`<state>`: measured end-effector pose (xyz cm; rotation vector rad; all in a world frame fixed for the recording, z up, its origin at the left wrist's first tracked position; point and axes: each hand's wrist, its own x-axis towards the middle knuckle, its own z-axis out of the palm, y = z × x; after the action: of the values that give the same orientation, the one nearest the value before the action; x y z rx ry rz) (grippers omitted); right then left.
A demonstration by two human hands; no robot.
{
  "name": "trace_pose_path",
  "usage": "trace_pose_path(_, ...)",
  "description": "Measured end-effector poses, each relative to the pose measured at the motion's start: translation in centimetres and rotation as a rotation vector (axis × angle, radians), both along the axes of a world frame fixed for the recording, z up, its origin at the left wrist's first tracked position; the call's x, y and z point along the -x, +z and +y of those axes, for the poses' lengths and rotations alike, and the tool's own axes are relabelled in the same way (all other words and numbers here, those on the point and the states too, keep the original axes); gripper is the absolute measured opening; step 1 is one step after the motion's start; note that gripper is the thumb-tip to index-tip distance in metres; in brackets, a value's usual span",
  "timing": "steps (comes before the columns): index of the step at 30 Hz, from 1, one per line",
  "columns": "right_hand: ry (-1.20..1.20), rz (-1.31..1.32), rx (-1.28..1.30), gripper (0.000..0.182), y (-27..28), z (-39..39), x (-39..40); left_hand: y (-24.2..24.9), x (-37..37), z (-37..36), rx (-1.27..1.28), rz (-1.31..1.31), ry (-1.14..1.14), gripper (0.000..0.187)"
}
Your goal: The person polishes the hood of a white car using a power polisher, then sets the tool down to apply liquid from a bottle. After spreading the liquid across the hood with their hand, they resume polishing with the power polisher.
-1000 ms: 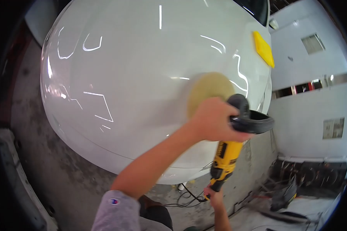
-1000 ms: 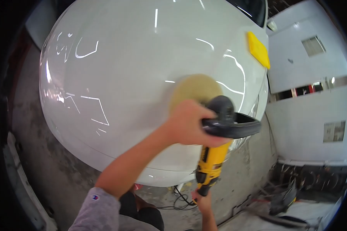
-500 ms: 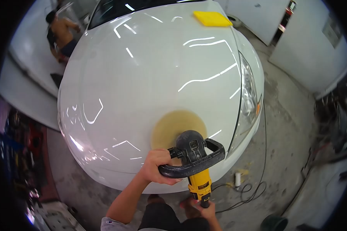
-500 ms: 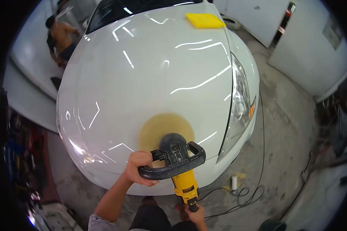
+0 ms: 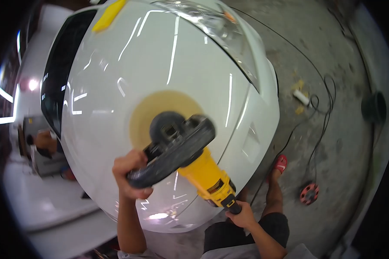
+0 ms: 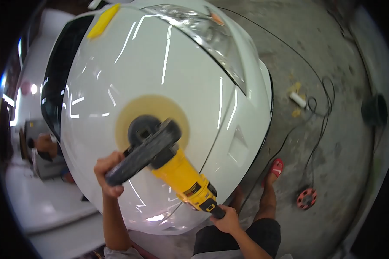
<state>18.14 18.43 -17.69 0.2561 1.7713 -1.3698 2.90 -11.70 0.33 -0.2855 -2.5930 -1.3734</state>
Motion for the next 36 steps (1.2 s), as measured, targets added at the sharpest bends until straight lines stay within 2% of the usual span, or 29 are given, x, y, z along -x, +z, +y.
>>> trace_pose_path(6, -0.084, -0.026, 0.143, 0.032, -3.0, 0.0, -7.1, -1.8, -2.2, 3.7, 0.075, -0.033, -0.160, 0.048)
trace_pose_path(8, -0.098, -0.159, 0.178, 0.032, -3.9, -1.3, -6.8, -3.1, 0.3, 3.8, 0.111, -0.057, -0.205, 0.049)
trace_pose_path(10, -0.135, -0.129, 0.172, 0.034, -4.0, -2.0, -7.5, -3.3, 0.9, 4.1, 0.131, -0.125, -0.253, 0.049)
trace_pose_path(13, -0.167, -0.132, 0.225, 0.037, -4.4, -2.6, -9.4, -3.0, -1.2, 4.3, 0.173, -0.137, -0.228, 0.049)
trace_pose_path(15, -0.077, -0.176, 0.250, 0.038, -5.1, -2.7, -10.4, -2.8, -3.1, 4.0, 0.201, -0.167, -0.193, 0.051)
trace_pose_path(18, -0.072, -0.168, 0.239, 0.039, -5.0, -2.9, -11.6, -2.2, -4.8, 4.1, 0.254, -0.165, -0.155, 0.052)
trace_pose_path(24, -0.155, -0.111, 0.210, 0.035, -5.0, -3.1, -12.6, -3.2, -3.1, 4.3, 0.219, -0.231, -0.233, 0.050)
trace_pose_path(26, -0.186, -0.114, 0.172, 0.035, -4.9, -3.4, -11.9, -3.1, -2.0, 4.0, 0.183, -0.327, -0.237, 0.046)
trace_pose_path(27, -0.156, -0.104, 0.165, 0.034, -4.2, -3.7, -11.1, -2.7, -1.7, 3.5, 0.168, -0.375, -0.156, 0.050)
trace_pose_path(28, -0.166, -0.103, 0.174, 0.034, -3.5, -4.2, -10.2, -2.4, -1.1, 2.0, 0.138, -0.376, -0.159, 0.056)
trace_pose_path(30, -0.160, -0.153, 0.172, 0.036, -0.7, -5.2, -6.8, -2.3, 0.5, -1.7, 0.074, -0.258, -0.019, 0.060)
trace_pose_path(32, -0.144, 0.013, 0.328, 0.049, 1.1, -5.7, -3.6, -0.7, 4.3, -4.6, 0.070, -0.206, -0.021, 0.057)
trace_pose_path(34, -0.127, 0.152, 0.523, 0.059, 2.6, -5.8, -0.4, 0.7, 9.1, -7.9, 0.067, -0.106, -0.187, 0.054)
trace_pose_path(36, -0.078, 0.296, 0.660, 0.060, 3.9, -5.9, 3.1, 2.5, 11.6, -9.3, -0.060, -0.201, -0.095, 0.054)
